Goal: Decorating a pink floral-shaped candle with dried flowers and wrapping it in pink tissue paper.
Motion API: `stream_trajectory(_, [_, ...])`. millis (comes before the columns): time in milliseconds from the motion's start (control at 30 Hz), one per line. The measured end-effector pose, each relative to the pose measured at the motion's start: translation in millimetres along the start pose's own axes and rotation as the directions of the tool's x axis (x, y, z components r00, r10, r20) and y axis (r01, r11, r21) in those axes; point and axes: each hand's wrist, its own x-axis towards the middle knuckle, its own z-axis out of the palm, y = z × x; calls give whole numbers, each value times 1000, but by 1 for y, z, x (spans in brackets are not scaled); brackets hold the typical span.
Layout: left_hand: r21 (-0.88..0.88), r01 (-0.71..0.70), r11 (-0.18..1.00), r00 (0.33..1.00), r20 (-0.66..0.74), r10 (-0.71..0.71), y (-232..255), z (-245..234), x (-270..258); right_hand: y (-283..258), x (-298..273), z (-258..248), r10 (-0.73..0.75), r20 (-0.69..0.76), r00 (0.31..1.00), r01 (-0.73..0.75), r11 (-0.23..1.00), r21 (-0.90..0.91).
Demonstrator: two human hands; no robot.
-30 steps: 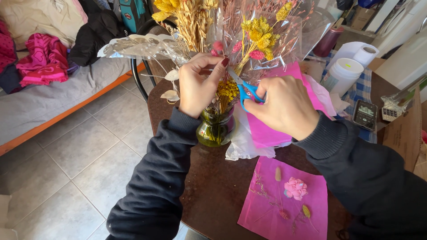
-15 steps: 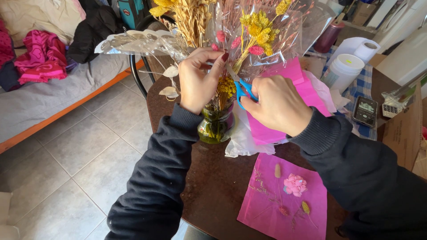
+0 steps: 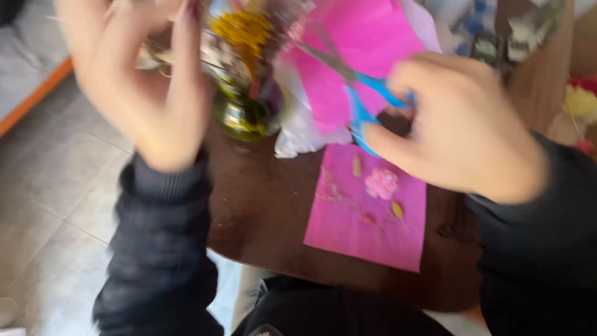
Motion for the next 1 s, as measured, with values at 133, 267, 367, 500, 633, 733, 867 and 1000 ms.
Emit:
stream_trajectory(133, [-231,290,929,923,323,-208,52,-17,-81,11,-91,-15,200,63,978,-203,978,40])
stream_trajectory(267, [-189,786,589,476,793,-380,88,10,-189,21,-170,4,561,154,813,-582,779,234])
stream_trajectory(367, [-59,738,672,390,850,-355,96,22,-224,38,-222,28,664,225,713,-697,637,330])
stream_trajectory(500, [-11,580,815,406,871,-278,98,26,-228,46,-264,45,699,274,661,-729,511,456])
stream_trajectory(633, [60,486,872,432,851,-299,103,18,-203,44,-276,49,748,335,573,-794,406,452])
stream_trajectory(733, [88,580,810,491,756,-433,94,-25,-155,42,-281,55,701,305,644,-732,451,511])
stream_trajectory(867, [232,595,770,611,491,-620,65,-84,-151,56,-297,68,743,267,614,-717,383,583])
stream_trajectory(1000, [72,643,762,461,759,-461,51,-86,-198,55,-295,76,772,272,574,-749,362,555])
